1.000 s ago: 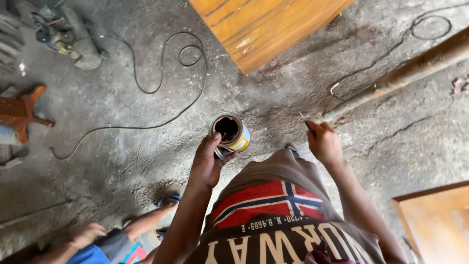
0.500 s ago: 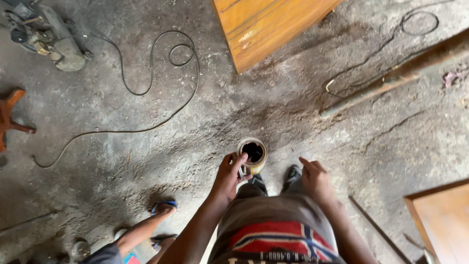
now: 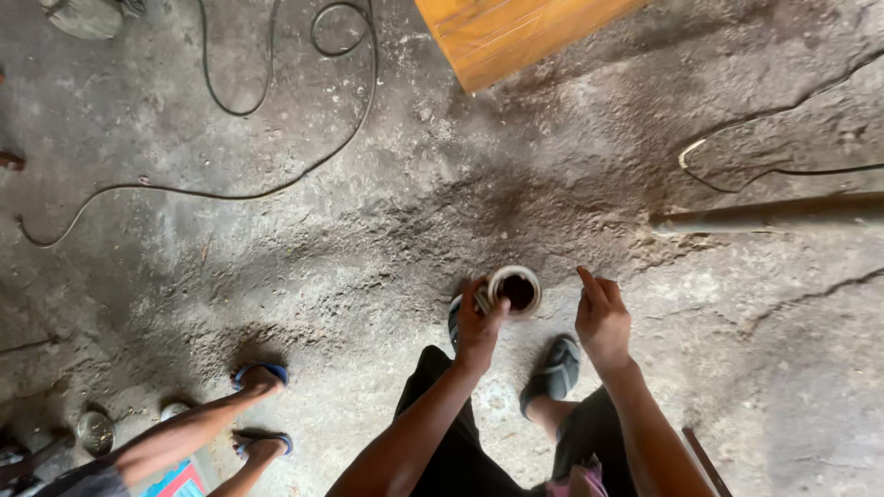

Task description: The person retrieves a can of wood filler and a putty knife, then applies the filler into cracks and holes on a wooden cabinet door. The person repeatedly dips the putty knife into the can and spreads filler along the surface, working on multiple areas of the door.

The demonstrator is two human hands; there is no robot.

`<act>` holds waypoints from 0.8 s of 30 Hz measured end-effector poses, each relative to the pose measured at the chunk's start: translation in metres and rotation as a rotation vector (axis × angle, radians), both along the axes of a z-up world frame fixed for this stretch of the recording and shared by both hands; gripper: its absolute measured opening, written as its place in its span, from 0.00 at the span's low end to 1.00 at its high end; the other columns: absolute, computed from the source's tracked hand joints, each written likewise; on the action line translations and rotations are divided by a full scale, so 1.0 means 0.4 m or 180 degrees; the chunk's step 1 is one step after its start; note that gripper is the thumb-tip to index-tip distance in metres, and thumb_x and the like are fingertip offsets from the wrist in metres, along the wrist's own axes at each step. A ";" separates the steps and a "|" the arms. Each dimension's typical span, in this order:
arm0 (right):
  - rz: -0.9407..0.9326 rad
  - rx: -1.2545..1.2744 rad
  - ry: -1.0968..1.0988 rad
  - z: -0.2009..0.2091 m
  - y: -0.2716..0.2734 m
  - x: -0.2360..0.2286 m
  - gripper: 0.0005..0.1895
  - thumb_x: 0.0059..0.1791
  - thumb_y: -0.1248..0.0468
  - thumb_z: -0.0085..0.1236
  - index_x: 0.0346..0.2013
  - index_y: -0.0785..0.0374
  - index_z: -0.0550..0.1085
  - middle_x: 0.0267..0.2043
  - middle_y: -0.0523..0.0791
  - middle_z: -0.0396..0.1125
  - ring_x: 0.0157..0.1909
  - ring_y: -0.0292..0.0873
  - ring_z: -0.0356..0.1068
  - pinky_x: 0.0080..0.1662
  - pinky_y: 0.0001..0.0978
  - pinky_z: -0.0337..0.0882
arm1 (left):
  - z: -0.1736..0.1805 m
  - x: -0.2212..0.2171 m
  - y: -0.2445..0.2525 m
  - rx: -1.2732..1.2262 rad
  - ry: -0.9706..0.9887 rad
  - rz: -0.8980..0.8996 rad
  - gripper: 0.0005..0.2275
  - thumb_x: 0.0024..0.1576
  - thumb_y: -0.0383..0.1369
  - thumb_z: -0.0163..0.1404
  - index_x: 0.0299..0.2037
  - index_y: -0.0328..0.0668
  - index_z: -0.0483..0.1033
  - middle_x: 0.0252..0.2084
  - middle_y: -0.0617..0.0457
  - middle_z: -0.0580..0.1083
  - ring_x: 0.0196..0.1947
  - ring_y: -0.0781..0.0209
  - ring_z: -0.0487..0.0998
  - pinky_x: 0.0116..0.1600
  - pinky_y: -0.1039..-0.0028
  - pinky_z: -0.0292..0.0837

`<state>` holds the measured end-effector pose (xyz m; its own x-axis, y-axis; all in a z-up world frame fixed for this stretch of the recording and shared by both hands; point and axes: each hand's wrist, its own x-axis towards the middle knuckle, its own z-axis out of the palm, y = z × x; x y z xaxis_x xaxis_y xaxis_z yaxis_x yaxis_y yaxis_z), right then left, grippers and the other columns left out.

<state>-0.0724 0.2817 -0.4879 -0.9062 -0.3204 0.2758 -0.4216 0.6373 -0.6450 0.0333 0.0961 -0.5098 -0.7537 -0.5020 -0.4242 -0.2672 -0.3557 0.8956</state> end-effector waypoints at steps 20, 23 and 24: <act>0.0113 -0.0843 0.0124 0.050 -0.115 -0.270 0.08 0.57 0.70 0.53 0.51 0.66 0.75 0.35 0.47 0.71 0.30 0.41 0.68 0.31 0.32 0.68 | 0.135 -0.338 -0.084 0.0250 0.0118 0.0729 0.26 0.55 0.37 0.57 0.61 0.39 0.64 0.49 0.39 0.75 0.39 0.55 0.79 0.39 0.69 0.80; 0.0184 -0.0537 0.0189 0.079 -0.234 -0.436 0.09 0.58 0.65 0.63 0.40 0.68 0.75 0.34 0.48 0.66 0.33 0.43 0.67 0.36 0.36 0.69 | 0.071 -0.472 -0.143 -0.0068 0.0330 0.0831 0.26 0.56 0.41 0.59 0.59 0.37 0.66 0.48 0.42 0.74 0.44 0.58 0.81 0.45 0.68 0.83; 0.0356 -0.1141 0.0256 0.107 -0.300 -0.479 0.07 0.58 0.66 0.61 0.45 0.69 0.76 0.39 0.48 0.68 0.38 0.41 0.68 0.42 0.34 0.70 | 0.054 -0.500 -0.162 0.0025 0.0235 0.0797 0.27 0.55 0.43 0.59 0.60 0.39 0.65 0.49 0.43 0.74 0.44 0.58 0.80 0.44 0.68 0.82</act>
